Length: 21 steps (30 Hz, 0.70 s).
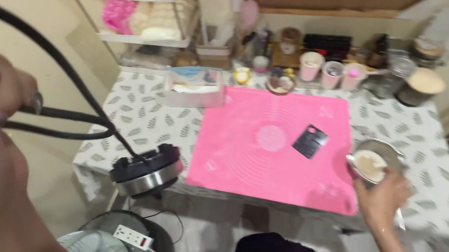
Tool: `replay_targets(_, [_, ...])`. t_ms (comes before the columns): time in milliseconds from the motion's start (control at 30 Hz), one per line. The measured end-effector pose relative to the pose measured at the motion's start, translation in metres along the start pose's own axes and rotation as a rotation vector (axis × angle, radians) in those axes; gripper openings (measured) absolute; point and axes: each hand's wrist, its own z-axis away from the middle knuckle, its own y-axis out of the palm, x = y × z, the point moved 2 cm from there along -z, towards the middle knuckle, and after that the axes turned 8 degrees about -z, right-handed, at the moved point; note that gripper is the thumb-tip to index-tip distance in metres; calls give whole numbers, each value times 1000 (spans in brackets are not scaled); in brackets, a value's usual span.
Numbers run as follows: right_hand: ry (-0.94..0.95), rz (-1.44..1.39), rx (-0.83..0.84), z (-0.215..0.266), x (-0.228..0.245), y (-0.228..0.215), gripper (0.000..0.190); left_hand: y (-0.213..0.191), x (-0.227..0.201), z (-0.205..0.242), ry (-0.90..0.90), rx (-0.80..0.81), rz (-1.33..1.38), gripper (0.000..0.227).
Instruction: Organizing supplies and setting up an electric warmer in a candle studio workspace.
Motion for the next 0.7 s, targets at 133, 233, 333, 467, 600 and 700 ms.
replay_targets(133, [-397, -442, 425, 12, 163, 63, 90, -14, 11, -33, 12, 40, 8, 32])
replay_targets(233, [-551, -823, 864, 19, 325, 41, 119, -20, 22, -57, -13, 32, -36, 33])
replay_targets(333, [-785, -797, 830, 2, 393, 59, 122, -30, 39, -76, -41, 93, 7, 28])
replay_targets(467, [-735, -746, 1183, -7, 430, 101, 90, -61, 82, -109, -154, 50, 113, 36])
replay_targets(600, [-405, -1165, 1240, 4, 434, 160, 86, -90, 138, -149, -139, 102, -26, 33])
replay_targets(700, [59, -1368, 1356, 9, 448, 196, 68, -104, 185, -175, -257, 39, -40, 36])
